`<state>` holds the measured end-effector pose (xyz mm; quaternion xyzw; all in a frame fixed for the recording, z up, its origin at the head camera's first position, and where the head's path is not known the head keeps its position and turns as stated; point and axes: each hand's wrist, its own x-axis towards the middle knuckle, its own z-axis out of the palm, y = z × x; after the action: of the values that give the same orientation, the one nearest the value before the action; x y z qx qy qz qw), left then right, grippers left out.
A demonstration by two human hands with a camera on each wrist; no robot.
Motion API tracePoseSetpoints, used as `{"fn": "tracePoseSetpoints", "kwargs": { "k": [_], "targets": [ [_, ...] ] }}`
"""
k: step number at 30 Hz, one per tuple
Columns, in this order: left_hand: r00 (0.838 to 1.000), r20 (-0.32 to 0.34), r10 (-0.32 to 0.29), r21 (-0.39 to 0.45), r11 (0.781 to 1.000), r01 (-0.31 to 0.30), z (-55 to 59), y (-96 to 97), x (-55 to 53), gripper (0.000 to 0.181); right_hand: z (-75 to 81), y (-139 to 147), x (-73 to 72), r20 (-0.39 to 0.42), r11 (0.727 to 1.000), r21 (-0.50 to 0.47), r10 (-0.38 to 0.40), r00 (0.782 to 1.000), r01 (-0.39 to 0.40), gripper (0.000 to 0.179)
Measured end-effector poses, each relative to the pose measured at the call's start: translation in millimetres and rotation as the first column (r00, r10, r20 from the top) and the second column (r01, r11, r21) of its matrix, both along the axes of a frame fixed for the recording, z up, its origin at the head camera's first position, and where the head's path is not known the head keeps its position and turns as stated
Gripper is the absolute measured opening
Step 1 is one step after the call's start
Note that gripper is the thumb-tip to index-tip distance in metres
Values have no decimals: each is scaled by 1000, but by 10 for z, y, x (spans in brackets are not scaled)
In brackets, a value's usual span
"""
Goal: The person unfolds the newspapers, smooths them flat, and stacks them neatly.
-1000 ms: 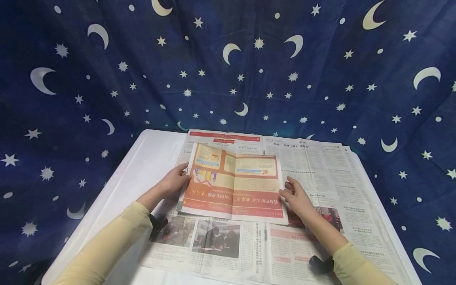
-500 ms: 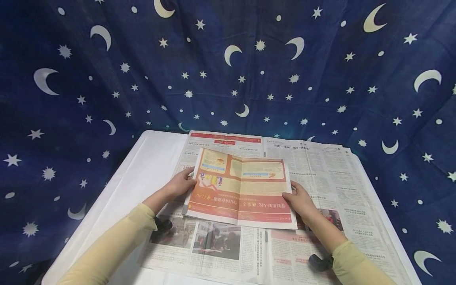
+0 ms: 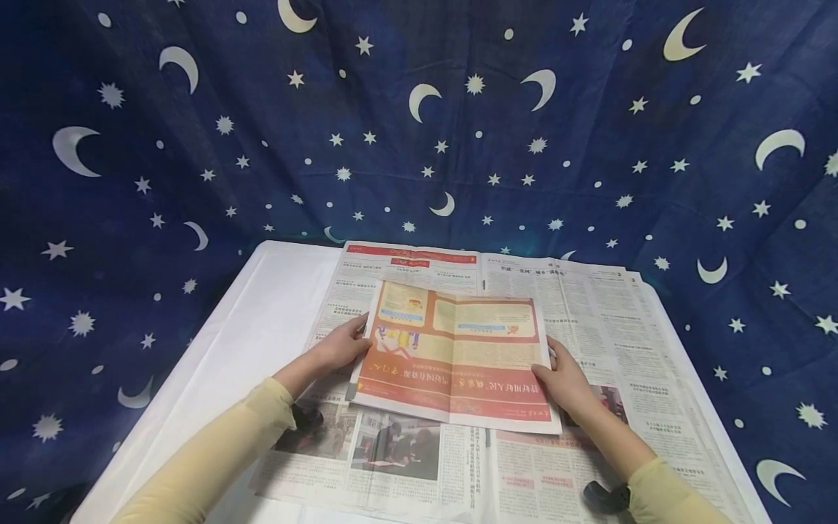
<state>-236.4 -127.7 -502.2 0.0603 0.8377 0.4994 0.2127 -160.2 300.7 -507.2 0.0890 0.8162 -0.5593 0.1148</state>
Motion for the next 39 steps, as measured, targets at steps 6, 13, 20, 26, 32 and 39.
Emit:
{"fn": "tracePoseSetpoints", "kwargs": {
  "k": [6, 13, 20, 26, 32, 39],
  "targets": [
    [999, -34, -16, -79, 997, 13, -5, 45, 41, 72, -55, 26, 22, -6, 998, 67, 3, 1000, -3, 79],
    [997, -73, -20, -182, 983, 7, -28, 79, 49, 75, -112, 39, 14, 1, 996, 93, 2, 1000, -2, 79],
    [998, -68, -16, -200, 980, 3, -23, 85, 38, 77, -107, 14, 11, -3, 993, 121, 1, 1000, 0, 78],
    [997, -80, -4, -202, 979, -12, -10, 74, 71, 78, -100, -3, 12, -5, 987, 161, 2, 1000, -1, 78],
    [994, -110, -11, -197, 980, -11, -19, 80, 83, 74, -104, 0, 22, -10, 990, 140, 1, 1000, 0, 78],
    [995, -98, 26, -132, 990, -39, 28, 77, 78, 70, -74, 28, 36, -43, 982, 189, 20, 999, -11, 76]
  ]
}}
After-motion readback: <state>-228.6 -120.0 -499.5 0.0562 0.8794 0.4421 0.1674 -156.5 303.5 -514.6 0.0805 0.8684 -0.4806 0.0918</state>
